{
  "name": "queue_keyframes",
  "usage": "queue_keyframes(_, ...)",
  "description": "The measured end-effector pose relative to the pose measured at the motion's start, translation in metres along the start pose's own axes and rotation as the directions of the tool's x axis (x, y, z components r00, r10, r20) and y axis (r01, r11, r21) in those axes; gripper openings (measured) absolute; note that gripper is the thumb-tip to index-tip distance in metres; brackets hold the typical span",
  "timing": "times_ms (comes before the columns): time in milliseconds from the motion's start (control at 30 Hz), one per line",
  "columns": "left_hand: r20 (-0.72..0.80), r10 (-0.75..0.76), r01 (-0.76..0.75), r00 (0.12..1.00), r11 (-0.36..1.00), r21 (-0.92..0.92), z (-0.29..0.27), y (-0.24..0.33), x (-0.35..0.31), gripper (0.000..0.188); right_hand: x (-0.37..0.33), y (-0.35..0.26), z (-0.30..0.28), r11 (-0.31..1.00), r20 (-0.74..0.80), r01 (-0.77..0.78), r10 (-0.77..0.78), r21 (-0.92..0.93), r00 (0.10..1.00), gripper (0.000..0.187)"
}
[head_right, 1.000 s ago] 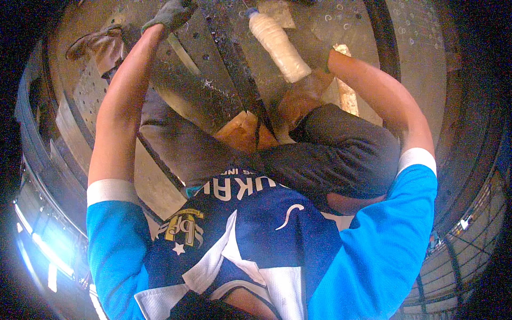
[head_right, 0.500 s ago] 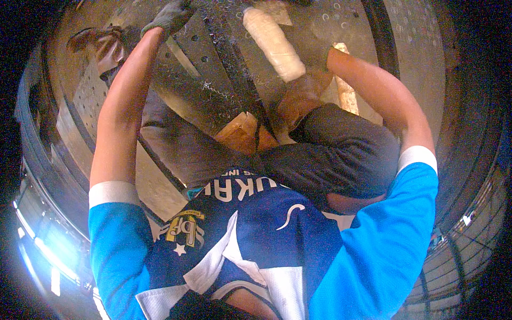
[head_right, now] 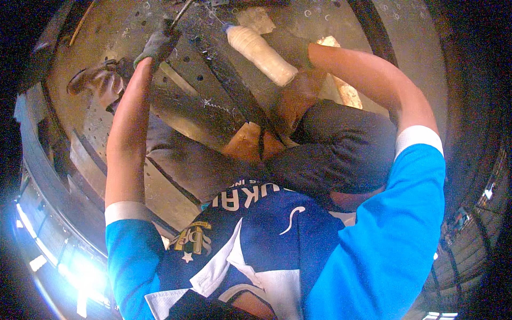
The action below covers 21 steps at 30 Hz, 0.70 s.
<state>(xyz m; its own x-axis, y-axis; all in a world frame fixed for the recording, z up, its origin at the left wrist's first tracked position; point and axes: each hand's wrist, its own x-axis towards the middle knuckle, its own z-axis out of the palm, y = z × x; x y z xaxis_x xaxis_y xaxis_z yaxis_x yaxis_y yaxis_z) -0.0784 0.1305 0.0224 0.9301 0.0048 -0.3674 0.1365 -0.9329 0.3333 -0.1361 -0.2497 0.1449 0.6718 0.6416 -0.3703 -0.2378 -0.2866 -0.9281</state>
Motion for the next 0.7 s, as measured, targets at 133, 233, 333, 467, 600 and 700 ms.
queue_keyframes(133,-0.113,0.079,-0.081,0.990,0.997,-0.013,-0.005,0.013,-0.007,0.046,0.005,0.008,-0.004,1.000,-0.006,0.027,-0.027,0.000,1.000,0.048)
queue_keyframes(233,0.066,-0.078,0.083,0.995,0.994,-0.070,-0.011,0.021,-0.008,0.048,0.003,0.009,-0.004,0.999,-0.020,0.039,-0.039,0.002,0.999,0.048)
queue_keyframes(333,0.013,-0.034,0.034,0.999,0.999,-0.022,-0.010,0.021,-0.006,0.048,0.002,0.007,-0.004,0.999,-0.040,0.052,-0.052,-0.001,0.998,0.048)
queue_keyframes(467,0.019,-0.008,0.009,1.000,0.998,-0.066,-0.002,0.009,0.001,0.048,0.002,0.004,-0.005,0.998,-0.066,0.069,-0.068,0.004,0.995,0.048)
queue_keyframes(600,0.014,-0.005,0.005,1.000,0.999,-0.040,0.008,-0.005,0.011,0.041,0.002,0.004,-0.003,0.997,-0.088,0.077,-0.077,0.007,0.993,0.048)
queue_keyframes(700,-0.044,0.081,-0.081,0.996,0.997,-0.014,0.012,-0.011,0.015,0.040,0.003,0.005,-0.003,0.996,-0.099,0.088,-0.087,0.012,0.991,0.048)
